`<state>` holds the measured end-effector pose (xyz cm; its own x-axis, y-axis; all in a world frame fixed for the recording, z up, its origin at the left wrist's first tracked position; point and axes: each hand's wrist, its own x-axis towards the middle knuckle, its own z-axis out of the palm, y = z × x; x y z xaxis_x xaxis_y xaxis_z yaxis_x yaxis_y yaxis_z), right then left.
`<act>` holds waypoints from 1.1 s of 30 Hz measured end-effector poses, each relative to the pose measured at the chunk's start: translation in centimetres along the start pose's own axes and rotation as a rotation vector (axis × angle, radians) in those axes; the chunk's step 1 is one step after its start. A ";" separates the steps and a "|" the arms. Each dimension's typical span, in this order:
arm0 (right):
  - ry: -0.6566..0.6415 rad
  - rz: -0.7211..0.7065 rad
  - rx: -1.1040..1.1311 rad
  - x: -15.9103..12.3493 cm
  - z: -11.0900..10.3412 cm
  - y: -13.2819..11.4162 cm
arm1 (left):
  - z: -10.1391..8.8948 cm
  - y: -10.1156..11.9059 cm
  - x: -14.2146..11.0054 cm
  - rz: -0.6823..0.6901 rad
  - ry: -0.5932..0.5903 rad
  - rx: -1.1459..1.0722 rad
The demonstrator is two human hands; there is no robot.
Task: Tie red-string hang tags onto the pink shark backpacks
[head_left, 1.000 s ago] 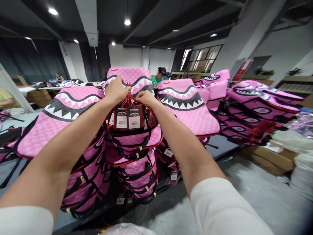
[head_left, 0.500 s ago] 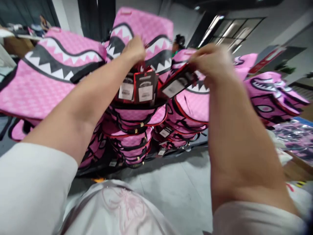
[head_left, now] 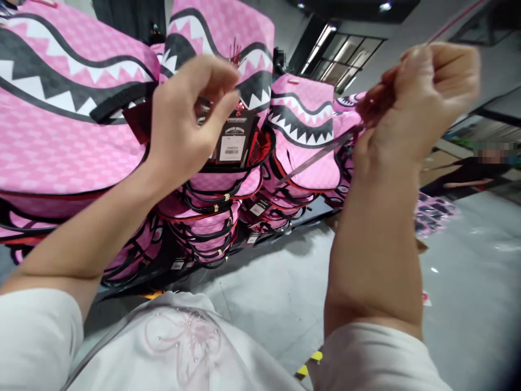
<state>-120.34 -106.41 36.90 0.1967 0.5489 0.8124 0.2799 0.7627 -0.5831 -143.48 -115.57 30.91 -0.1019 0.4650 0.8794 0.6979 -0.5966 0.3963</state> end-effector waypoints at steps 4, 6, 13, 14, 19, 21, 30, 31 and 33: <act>-0.115 -0.050 -0.103 -8.5 -1.2 -1.3 | -1.2 -0.4 -9.0 -0.307 -0.127 -0.216; -0.276 0.061 -0.124 -14.9 -0.6 -0.9 | -1.0 -1.0 -13.9 -0.458 -0.243 -0.321; -0.566 0.735 0.058 -37.4 5.2 4.7 | 0.2 -3.8 -28.4 -0.973 -0.311 -0.404; -0.594 0.769 0.060 -39.4 5.5 5.0 | 0.1 -4.2 -29.6 -1.011 -0.290 -0.386; -0.793 0.769 0.047 -43.2 5.7 5.2 | -0.9 -6.6 -33.2 -1.130 -0.272 -0.357; -0.962 0.694 0.002 -42.1 6.1 5.7 | -1.0 -7.7 -34.0 -1.170 -0.224 -0.368; -1.311 0.183 -0.959 -36.7 13.4 7.8 | 0.5 -13.1 -34.9 -1.202 -0.248 -0.260; -1.292 0.185 -0.954 -36.9 13.3 7.9 | 0.6 -13.5 -34.6 -1.189 -0.266 -0.235; -1.222 0.215 -0.863 -37.4 12.5 8.3 | 0.8 -14.0 -34.0 -1.166 -0.305 -0.191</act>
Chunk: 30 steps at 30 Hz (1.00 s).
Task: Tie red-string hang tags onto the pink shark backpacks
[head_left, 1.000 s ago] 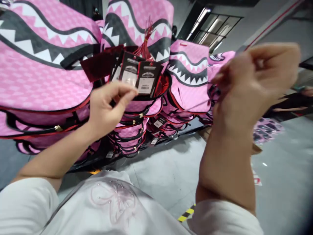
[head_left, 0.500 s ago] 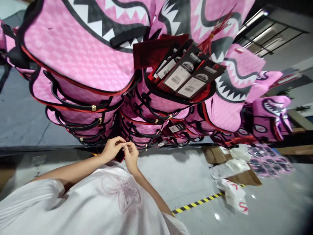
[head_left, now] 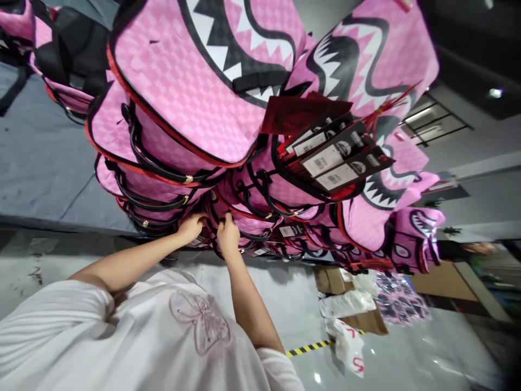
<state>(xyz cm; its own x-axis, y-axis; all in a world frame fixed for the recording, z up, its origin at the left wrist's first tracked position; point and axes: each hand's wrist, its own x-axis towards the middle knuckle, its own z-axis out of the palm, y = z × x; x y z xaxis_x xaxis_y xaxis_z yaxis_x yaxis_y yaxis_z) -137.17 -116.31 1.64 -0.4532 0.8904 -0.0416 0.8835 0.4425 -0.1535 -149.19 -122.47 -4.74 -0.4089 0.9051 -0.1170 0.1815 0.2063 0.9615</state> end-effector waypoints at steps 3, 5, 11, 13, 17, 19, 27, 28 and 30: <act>0.075 -0.023 0.217 -1.0 1.2 1.5 | 0.0 0.3 0.9 0.018 -0.032 0.073; 0.114 -0.024 0.325 -1.3 2.0 2.1 | 0.1 0.3 1.3 0.041 -0.066 0.083; 0.011 0.076 0.065 -0.5 1.2 0.8 | 1.7 0.2 3.2 0.120 -0.168 -0.013; -0.052 0.115 -0.138 -0.4 -0.1 0.1 | 2.2 0.3 3.9 0.075 -0.200 -0.039; -0.084 0.133 -0.329 -1.1 -3.0 -0.4 | 1.9 0.1 4.5 0.050 -0.252 -0.016; -0.106 0.140 -0.320 -1.7 -3.9 -0.1 | 1.1 -0.1 4.2 0.149 -0.253 0.080; -0.206 0.178 0.489 -1.5 -1.7 2.8 | -1.6 0.1 1.6 0.223 -0.306 0.074; -0.214 0.201 0.613 -1.4 -1.3 3.1 | -1.7 0.0 1.3 0.244 -0.304 0.076; -0.253 0.266 0.829 -1.2 -0.8 3.4 | -1.9 -0.3 1.0 0.278 -0.280 0.099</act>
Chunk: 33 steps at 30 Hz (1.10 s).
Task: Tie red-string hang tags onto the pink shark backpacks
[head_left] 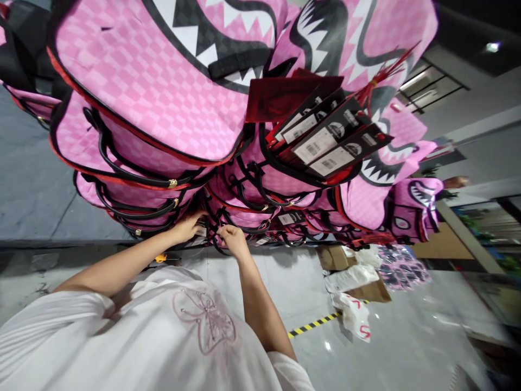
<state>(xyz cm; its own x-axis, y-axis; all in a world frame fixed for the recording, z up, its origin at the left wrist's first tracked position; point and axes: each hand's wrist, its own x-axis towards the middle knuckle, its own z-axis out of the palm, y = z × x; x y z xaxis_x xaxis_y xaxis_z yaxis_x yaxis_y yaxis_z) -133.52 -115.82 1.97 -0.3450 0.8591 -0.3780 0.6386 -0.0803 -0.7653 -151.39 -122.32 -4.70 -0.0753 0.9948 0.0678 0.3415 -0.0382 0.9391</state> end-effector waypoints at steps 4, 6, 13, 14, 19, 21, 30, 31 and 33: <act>-0.038 0.093 0.287 0.0 0.0 0.1 | 0.0 -0.2 -0.2 -0.012 0.104 0.036; -0.052 0.109 0.365 -0.1 -0.1 0.0 | 0.0 -0.1 -0.1 -0.019 0.177 0.048; -0.165 0.160 0.645 0.0 -0.1 0.4 | 0.2 0.1 0.6 0.343 0.337 0.224; -0.183 0.145 0.667 0.0 -0.1 0.3 | 0.4 0.3 0.7 0.383 0.348 0.306; -0.206 0.028 0.649 -0.1 0.2 -0.6 | 0.9 1.2 0.9 0.486 0.268 0.554; -0.142 -0.005 0.620 0.0 0.4 -0.8 | 0.9 1.4 1.2 0.455 0.275 0.482; 0.250 -0.062 0.704 1.0 2.5 -1.1 | 0.7 2.0 2.6 0.276 0.043 -0.062; 0.274 -0.065 0.708 1.1 2.8 -1.1 | 0.8 1.9 2.7 0.220 0.029 -0.105; 0.307 -0.066 0.717 1.2 3.4 -1.1 | 0.9 1.5 2.9 0.137 0.032 -0.145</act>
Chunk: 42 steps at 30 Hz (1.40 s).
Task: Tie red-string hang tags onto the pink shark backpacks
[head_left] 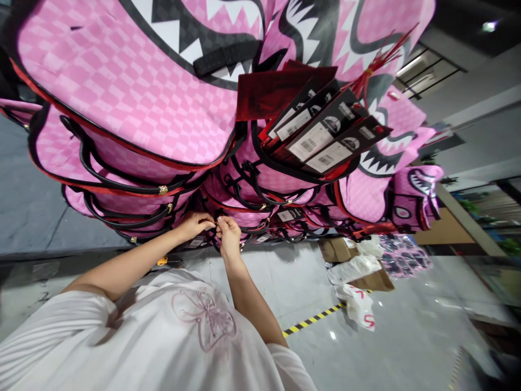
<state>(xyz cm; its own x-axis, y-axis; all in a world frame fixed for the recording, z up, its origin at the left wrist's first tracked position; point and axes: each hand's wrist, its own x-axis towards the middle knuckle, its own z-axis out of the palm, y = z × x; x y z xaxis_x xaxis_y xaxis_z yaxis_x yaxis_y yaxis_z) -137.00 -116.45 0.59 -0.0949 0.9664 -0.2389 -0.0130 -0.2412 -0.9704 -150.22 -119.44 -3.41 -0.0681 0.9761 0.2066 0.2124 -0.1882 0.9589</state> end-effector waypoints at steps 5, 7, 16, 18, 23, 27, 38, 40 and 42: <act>0.025 -0.095 -0.043 0.0 0.5 1.1 | 0.2 -1.0 0.0 -0.068 0.008 0.027; 0.037 -0.152 -0.089 0.1 0.5 1.5 | 0.3 -1.1 -0.1 -0.079 0.010 0.040; 0.053 -0.299 -0.262 0.2 0.8 1.9 | 0.5 -1.2 0.1 -0.118 -0.015 0.098; 0.046 -0.312 -0.274 0.1 0.8 1.9 | 0.5 -1.1 0.2 -0.131 -0.024 0.127; 0.007 -0.355 -0.349 0.0 0.3 1.9 | 0.5 -0.5 0.6 -0.207 -0.015 0.236; -0.003 -0.353 -0.372 0.1 -0.1 1.9 | 0.4 0.0 0.8 -0.227 -0.035 0.338; -0.047 -0.503 -0.585 0.5 -0.7 2.0 | 0.6 0.2 0.9 -0.252 -0.036 0.396; -0.051 -0.510 -0.587 0.3 -0.8 2.0 | 0.6 0.4 0.9 -0.250 -0.046 0.424; -0.055 -0.508 -0.586 0.3 -0.7 1.9 | 0.6 0.5 0.8 -0.222 -0.061 0.458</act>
<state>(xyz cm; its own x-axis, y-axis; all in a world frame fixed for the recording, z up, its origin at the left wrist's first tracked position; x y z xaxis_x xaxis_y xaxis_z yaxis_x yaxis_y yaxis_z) -136.33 -116.58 -1.31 -0.2679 0.9361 0.2278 0.4590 0.3319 -0.8241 -149.63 -118.74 -2.87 -0.1060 0.9942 -0.0174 0.6056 0.0784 0.7919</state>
